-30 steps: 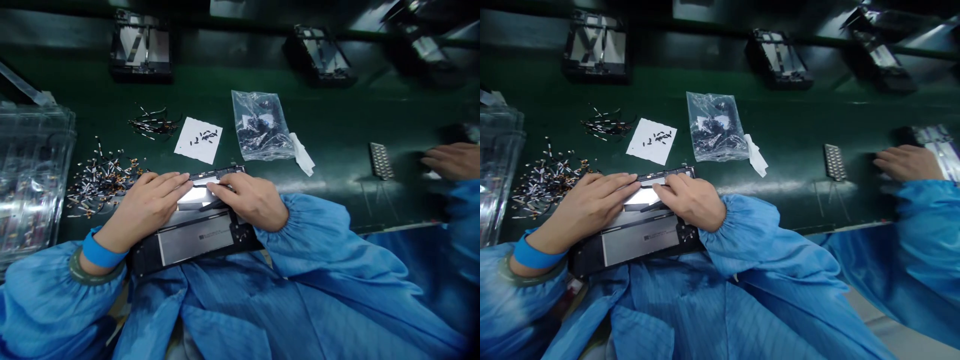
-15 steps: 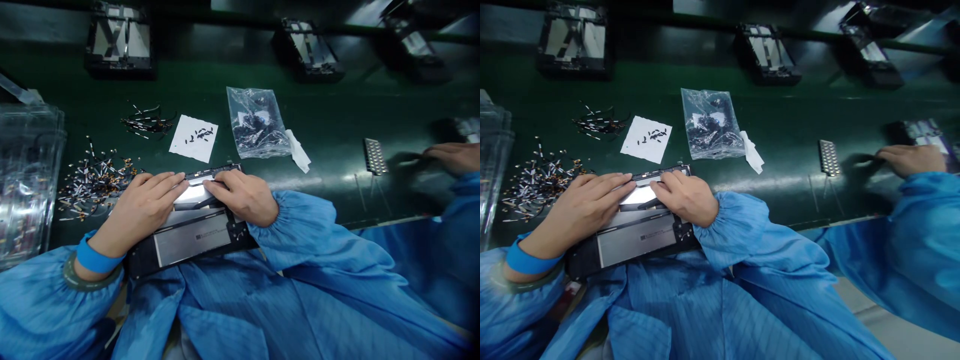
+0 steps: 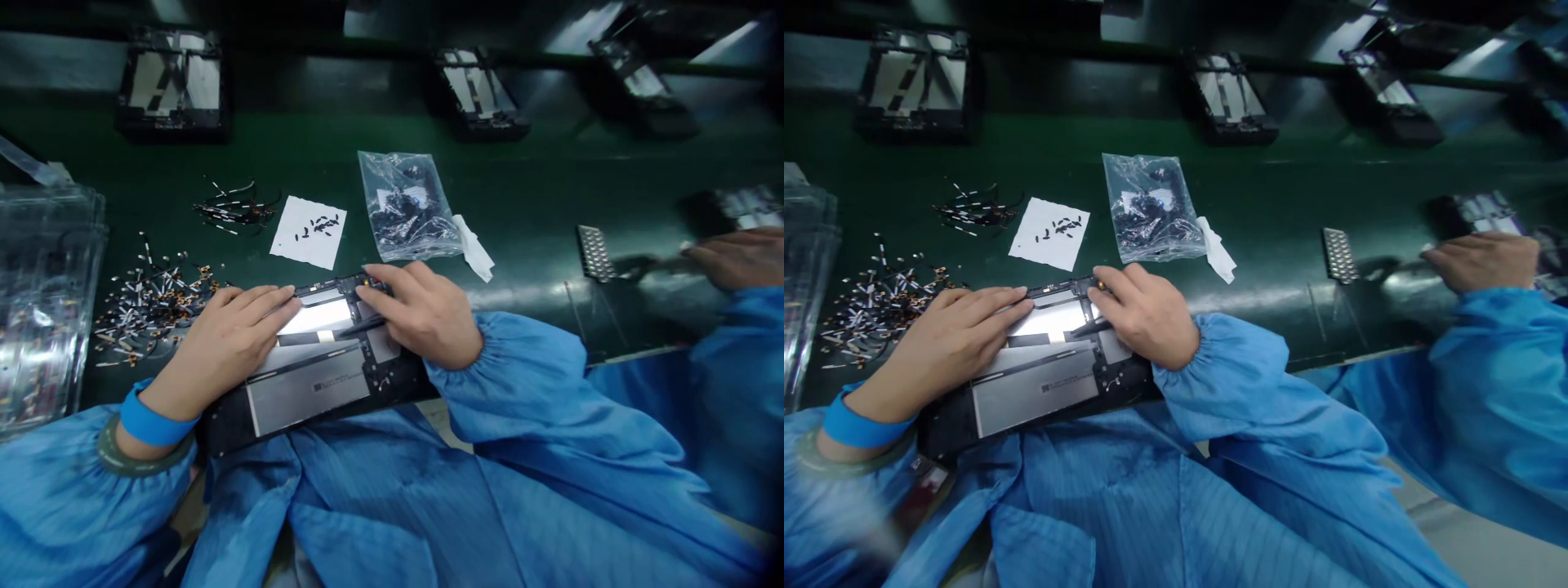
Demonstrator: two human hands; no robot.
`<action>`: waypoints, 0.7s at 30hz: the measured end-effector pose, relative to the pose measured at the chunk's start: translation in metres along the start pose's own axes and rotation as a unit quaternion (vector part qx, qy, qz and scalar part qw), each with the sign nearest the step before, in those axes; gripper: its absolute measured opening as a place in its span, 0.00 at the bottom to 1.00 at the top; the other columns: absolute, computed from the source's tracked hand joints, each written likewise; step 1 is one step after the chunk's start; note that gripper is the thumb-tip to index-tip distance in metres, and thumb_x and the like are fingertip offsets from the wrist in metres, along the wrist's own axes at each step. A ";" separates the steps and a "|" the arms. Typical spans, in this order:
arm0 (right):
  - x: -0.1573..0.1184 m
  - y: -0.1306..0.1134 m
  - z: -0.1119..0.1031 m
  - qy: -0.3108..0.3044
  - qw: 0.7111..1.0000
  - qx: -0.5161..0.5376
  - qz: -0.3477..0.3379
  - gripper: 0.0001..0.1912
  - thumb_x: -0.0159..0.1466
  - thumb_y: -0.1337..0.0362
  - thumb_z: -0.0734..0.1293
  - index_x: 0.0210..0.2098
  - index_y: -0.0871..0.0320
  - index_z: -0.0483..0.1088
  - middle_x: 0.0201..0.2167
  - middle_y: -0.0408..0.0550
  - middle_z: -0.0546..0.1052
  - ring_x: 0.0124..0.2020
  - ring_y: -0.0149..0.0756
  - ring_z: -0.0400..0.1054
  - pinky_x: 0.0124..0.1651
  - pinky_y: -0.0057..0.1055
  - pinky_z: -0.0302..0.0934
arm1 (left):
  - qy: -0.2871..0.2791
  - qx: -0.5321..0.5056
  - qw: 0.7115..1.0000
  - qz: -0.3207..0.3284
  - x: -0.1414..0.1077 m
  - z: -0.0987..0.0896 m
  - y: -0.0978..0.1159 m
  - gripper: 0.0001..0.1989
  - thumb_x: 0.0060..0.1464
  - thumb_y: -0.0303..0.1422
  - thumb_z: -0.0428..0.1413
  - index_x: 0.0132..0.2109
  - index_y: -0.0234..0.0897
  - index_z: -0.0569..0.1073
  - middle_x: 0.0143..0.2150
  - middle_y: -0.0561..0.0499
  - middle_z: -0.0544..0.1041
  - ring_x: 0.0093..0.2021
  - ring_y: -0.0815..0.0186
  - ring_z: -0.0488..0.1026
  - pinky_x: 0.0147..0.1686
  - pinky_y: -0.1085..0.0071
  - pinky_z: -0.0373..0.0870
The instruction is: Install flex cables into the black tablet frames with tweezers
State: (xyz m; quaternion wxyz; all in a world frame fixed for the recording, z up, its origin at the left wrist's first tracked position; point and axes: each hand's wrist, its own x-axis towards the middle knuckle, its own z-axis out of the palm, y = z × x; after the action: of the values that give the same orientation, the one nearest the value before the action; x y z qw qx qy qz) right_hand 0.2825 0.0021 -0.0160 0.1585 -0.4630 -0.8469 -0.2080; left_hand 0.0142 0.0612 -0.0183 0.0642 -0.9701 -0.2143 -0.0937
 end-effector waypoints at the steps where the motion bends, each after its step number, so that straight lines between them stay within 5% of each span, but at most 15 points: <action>1: -0.004 0.001 -0.001 0.014 0.999 0.023 0.034 0.13 0.66 0.71 0.60 0.44 0.60 0.75 0.47 0.53 0.78 0.39 0.38 0.67 0.38 0.33 0.64 | 0.004 -0.001 1.000 0.001 0.000 0.001 0.000 0.16 0.63 0.24 0.48 0.56 0.32 0.70 0.57 0.39 0.74 0.53 0.54 0.73 0.43 0.59 0.65; 4: -0.008 -0.006 0.004 0.029 0.988 0.087 0.126 0.12 0.67 0.66 0.62 0.46 0.61 0.75 0.45 0.53 0.78 0.43 0.39 0.70 0.44 0.33 0.67 | -0.005 -0.002 1.000 -0.006 0.002 0.001 0.001 0.17 0.62 0.24 0.47 0.55 0.33 0.71 0.56 0.39 0.74 0.53 0.54 0.73 0.43 0.59 0.65; 11: 0.014 -0.032 0.020 -0.091 0.947 0.188 0.244 0.07 0.64 0.64 0.63 0.39 0.60 0.71 0.49 0.57 0.75 0.45 0.41 0.71 0.42 0.35 0.67 | -0.044 0.060 0.997 -0.030 0.007 -0.003 0.017 0.19 0.59 0.20 0.46 0.54 0.30 0.72 0.57 0.38 0.74 0.53 0.49 0.72 0.42 0.57 0.69; 16: 0.027 -0.031 0.007 -0.120 0.926 0.279 0.226 0.05 0.60 0.73 0.63 0.35 0.58 0.69 0.49 0.53 0.74 0.45 0.38 0.71 0.42 0.33 0.66 | -0.076 0.069 0.993 -0.058 0.011 -0.006 0.030 0.18 0.59 0.21 0.46 0.52 0.28 0.73 0.58 0.34 0.72 0.56 0.44 0.70 0.44 0.52 0.70; 21: 0.034 -0.029 0.003 -0.147 0.899 0.316 0.263 0.04 0.62 0.65 0.66 0.35 0.59 0.72 0.50 0.51 0.73 0.47 0.39 0.71 0.47 0.35 0.65 | -0.087 0.079 0.991 -0.064 0.012 -0.010 0.032 0.18 0.60 0.21 0.44 0.52 0.29 0.74 0.57 0.34 0.73 0.56 0.46 0.71 0.45 0.54 0.71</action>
State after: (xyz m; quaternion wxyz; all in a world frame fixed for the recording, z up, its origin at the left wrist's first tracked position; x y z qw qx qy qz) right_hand 0.2399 0.0140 -0.0085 0.2194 -0.6197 -0.7290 0.1907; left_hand 0.0367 0.0354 -0.0089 0.1157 -0.9508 -0.2874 0.0043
